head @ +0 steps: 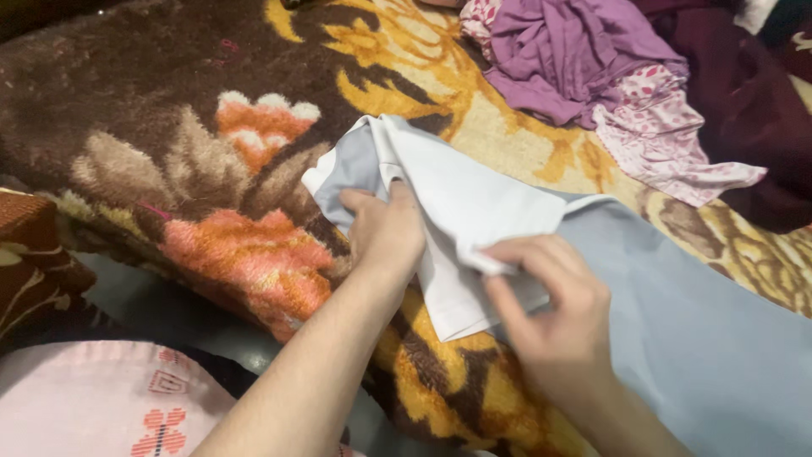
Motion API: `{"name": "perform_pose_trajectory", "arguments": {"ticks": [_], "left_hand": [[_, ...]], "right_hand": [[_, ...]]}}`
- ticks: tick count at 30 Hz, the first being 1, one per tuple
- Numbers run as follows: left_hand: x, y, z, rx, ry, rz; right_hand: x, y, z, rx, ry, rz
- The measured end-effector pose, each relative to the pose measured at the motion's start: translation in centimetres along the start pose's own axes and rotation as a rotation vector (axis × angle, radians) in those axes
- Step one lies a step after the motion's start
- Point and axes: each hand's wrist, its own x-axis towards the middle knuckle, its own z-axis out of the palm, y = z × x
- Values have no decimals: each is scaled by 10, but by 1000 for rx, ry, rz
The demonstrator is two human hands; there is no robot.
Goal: The person folds a light blue shirt, a maroon dress with floral embroidery, and a purple garment, then places each item into an open black suitcase on a bed.
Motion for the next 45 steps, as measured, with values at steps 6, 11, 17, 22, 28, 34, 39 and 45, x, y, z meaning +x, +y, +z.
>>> {"name": "perform_pose_trajectory", "arguments": {"ticks": [6,11,17,22,28,34,39,45], "left_hand": [[-3,-4,1,109,-76,64],[-9,-6,13,-140,-228,-58],[-10,-7,32,-904,-615,-113],[-17,-2,28,-902,-635,-81],[-20,2,28,-994,-764,-40],[-25,5,31,-984,-730,3],[-30,5,21,-844,-475,-22],[-28,-3,26,-450,74,13]], "right_hand": [[-33,14,1,201,-366,64],[-42,44,8,702,239,981],[18,34,-11,920,379,1550],[33,67,-17,1499,546,1593],[57,103,-30,1522,372,1425],[37,79,-2,1721,133,1266],[38,97,-19,873,126,743],[-8,112,-8,372,42,983]]}}
